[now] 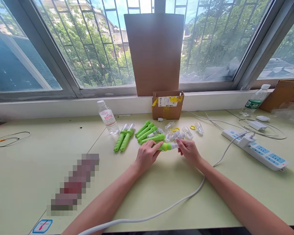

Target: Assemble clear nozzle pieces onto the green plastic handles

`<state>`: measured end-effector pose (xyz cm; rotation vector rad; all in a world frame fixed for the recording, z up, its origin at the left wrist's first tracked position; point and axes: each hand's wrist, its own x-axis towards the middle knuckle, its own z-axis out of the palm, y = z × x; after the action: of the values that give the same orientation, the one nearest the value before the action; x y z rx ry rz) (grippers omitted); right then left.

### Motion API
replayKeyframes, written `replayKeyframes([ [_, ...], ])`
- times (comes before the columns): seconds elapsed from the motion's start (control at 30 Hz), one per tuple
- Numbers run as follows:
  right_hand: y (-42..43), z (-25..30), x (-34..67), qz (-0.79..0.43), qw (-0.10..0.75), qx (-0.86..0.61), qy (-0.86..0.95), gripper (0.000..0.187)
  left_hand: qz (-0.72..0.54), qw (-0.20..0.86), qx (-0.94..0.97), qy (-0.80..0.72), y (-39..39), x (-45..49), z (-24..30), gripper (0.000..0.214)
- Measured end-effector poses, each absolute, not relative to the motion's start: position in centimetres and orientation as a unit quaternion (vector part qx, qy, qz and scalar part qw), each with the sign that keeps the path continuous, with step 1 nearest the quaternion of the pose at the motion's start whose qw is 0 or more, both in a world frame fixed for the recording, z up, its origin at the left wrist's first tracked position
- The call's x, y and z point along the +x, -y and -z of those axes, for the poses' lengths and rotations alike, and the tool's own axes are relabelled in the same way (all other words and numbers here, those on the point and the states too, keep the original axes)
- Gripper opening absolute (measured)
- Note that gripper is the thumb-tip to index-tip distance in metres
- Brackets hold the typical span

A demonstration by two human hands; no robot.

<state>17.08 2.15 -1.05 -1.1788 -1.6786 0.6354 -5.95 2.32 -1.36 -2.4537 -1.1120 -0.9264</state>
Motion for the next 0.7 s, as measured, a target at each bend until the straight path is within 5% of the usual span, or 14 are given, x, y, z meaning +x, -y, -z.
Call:
replayKeyframes([
  [0.4, -2.37, 1.36, 16.72, -0.329, 0.532, -0.422, 0.656, 0.03, 0.313, 0.161, -0.846, 0.4, -2.37, -5.92, 1.42, 0.031],
  [0.7, -2.06, 0.88, 16.67, -0.432, 0.494, -0.383, 0.65, 0.033, 0.324, 0.169, -0.842, 0.398, -2.48, -6.29, 1.32, 0.032],
])
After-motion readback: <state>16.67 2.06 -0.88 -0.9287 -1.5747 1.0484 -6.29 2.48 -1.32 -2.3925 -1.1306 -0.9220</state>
